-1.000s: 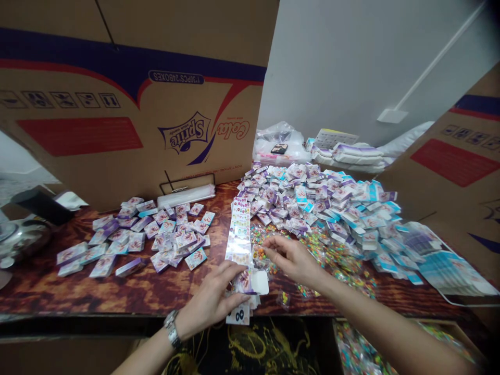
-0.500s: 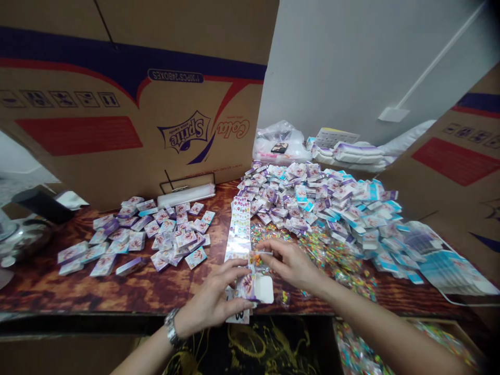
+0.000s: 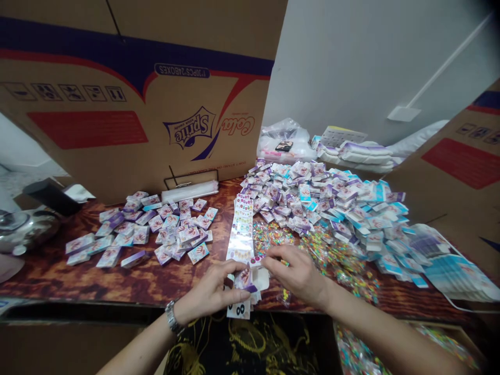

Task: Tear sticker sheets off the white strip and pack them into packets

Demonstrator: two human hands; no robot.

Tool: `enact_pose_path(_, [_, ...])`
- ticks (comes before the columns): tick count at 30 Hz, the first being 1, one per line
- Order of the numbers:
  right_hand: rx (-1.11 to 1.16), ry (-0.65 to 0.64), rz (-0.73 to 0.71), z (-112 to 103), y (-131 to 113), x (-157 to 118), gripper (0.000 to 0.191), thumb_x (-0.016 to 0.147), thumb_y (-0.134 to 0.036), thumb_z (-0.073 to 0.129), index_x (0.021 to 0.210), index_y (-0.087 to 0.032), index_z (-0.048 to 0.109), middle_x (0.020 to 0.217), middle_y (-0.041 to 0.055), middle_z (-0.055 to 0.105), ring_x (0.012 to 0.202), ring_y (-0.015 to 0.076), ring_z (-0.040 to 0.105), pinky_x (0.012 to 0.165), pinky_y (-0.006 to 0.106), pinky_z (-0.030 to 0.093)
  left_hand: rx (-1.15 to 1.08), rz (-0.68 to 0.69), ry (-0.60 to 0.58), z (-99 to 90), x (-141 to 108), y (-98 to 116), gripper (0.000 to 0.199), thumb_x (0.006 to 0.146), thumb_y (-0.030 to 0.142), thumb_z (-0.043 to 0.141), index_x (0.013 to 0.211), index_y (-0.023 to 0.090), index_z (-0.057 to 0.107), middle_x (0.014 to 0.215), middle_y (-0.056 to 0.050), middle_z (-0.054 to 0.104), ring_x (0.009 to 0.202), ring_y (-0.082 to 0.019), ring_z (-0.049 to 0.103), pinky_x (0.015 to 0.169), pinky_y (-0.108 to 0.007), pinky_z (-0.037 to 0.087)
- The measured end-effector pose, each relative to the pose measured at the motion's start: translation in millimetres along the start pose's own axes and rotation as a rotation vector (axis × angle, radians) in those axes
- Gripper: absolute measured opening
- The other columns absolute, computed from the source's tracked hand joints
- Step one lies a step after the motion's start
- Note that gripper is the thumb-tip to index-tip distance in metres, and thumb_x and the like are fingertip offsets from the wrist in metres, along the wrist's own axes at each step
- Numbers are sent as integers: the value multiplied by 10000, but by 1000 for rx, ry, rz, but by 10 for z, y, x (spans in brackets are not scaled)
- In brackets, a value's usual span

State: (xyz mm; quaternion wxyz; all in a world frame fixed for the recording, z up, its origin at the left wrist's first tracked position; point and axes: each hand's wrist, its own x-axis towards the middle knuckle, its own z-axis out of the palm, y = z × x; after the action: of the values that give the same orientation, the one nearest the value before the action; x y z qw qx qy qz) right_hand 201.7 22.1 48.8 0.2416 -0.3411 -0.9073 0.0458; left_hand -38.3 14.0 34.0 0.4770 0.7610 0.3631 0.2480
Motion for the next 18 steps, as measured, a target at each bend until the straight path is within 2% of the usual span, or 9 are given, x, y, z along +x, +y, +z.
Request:
enact_pose_path(3, [100,-6,149,-32,-6,59,193,920,-205,425,967,-207,611,889,62,620,799,159,559,703,285,444,-25,48,-20,-15,-35,7,381,753,370,671,1093,216,589,1175,-93,573,1044,-223,554,871,-365,469])
enact_pose_path(6, [285,-58,226,-69,-47,142,175,931,-229,431,956,-197,601,846,39,627,775,141,568,687,261,441,-55,85,-16,-24,-41,24,401,740,354,687,1117,255,596,1408,-108,370,1218,-262,446,928,-407,447])
enact_pose_path(7, [334,-83,227,-76,-63,163,173,932,-230,433,959,-201,602,847,34,632,780,139,572,693,258,440,-60,96,-15,-26,-34,28,401,737,351,690,1118,263,598,1405,-104,379,1226,-265,442,941,-423,438])
enact_pose_path(9, [401,-108,226,-80,-83,185,172,929,-238,440,954,-209,609,848,30,637,779,139,575,697,260,440,-66,117,-9,-31,-14,23,404,728,347,700,1111,263,604,1294,-98,510,1189,-260,484,958,-448,424])
enact_pose_path(11, [444,-77,256,-77,-71,184,171,921,-253,454,929,-209,620,868,37,631,809,148,574,721,273,442,-75,122,14,-36,-2,-1,401,727,347,700,1105,250,609,1180,-90,595,1134,-250,532,942,-443,441])
enact_pose_path(14, [486,74,430,-63,19,156,180,912,-289,466,926,-199,621,876,44,628,819,160,575,720,283,446,-79,106,77,-38,-15,-48,394,720,353,703,1085,229,624,1169,-93,604,1075,-238,571,909,-423,468])
enact_pose_path(16, [483,150,580,-40,91,139,193,903,-313,473,957,-195,616,815,33,629,729,149,568,645,263,440,-94,93,88,-30,-33,-66,392,713,354,705,1076,229,628,1172,-90,604,1059,-236,581,875,-407,491])
enact_pose_path(18, [525,101,634,-10,131,137,195,892,-313,486,949,-190,626,772,21,633,669,136,554,600,246,425,-122,80,72,-15,-42,-70,387,714,344,703,1077,237,626,1175,-84,602,1062,-236,580,839,-386,510])
